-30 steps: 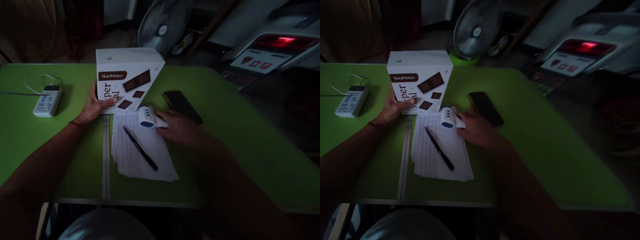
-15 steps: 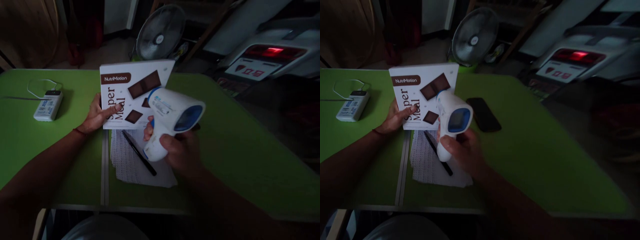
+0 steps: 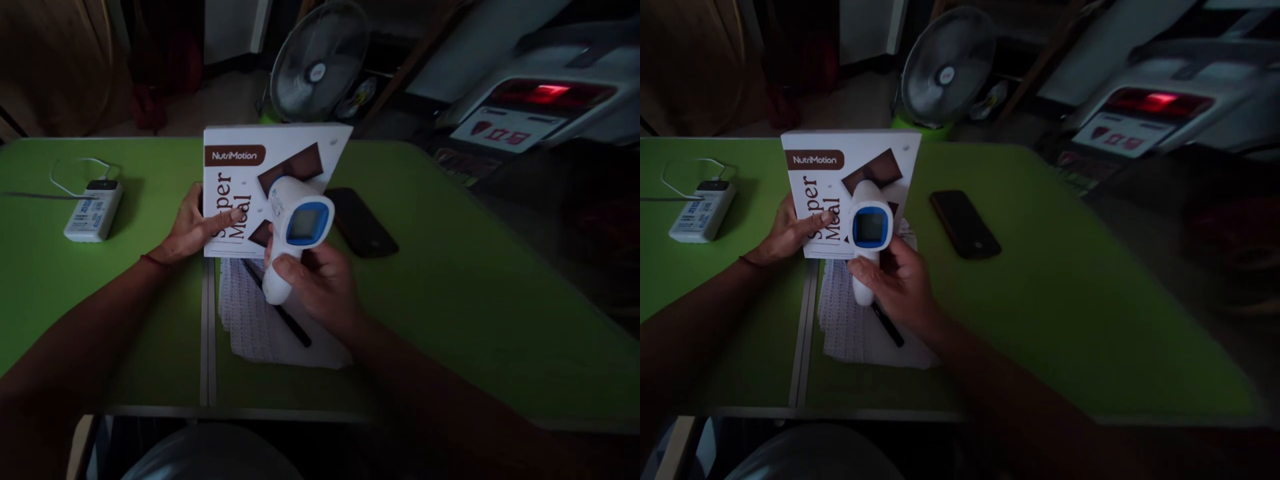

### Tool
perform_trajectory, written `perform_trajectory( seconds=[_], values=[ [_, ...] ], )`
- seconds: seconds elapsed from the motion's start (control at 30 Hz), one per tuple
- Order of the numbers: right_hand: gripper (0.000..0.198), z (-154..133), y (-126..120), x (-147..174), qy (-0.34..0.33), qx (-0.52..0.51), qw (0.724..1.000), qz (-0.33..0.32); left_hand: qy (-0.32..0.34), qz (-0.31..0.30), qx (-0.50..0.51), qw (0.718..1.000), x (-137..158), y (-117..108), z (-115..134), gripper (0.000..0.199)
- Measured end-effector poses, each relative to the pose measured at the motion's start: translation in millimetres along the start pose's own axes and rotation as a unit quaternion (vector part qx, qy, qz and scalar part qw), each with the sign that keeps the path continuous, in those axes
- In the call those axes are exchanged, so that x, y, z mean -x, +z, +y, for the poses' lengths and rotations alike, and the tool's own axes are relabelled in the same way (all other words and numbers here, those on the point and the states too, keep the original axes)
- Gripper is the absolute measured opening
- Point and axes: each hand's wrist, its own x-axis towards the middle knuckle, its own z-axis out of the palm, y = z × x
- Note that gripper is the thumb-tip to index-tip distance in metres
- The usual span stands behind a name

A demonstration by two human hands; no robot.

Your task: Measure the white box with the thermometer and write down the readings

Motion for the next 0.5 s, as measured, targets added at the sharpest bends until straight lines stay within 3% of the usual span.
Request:
perform_trajectory(
  seconds=[0.5],
  values=[
    [0.019, 1.7, -1.9, 1.3, 0.008, 0.028, 1.0, 0.009, 0.021, -0.022, -0.012, 0.999, -2.0, -1.0, 8.3, 0.053]
  ],
)
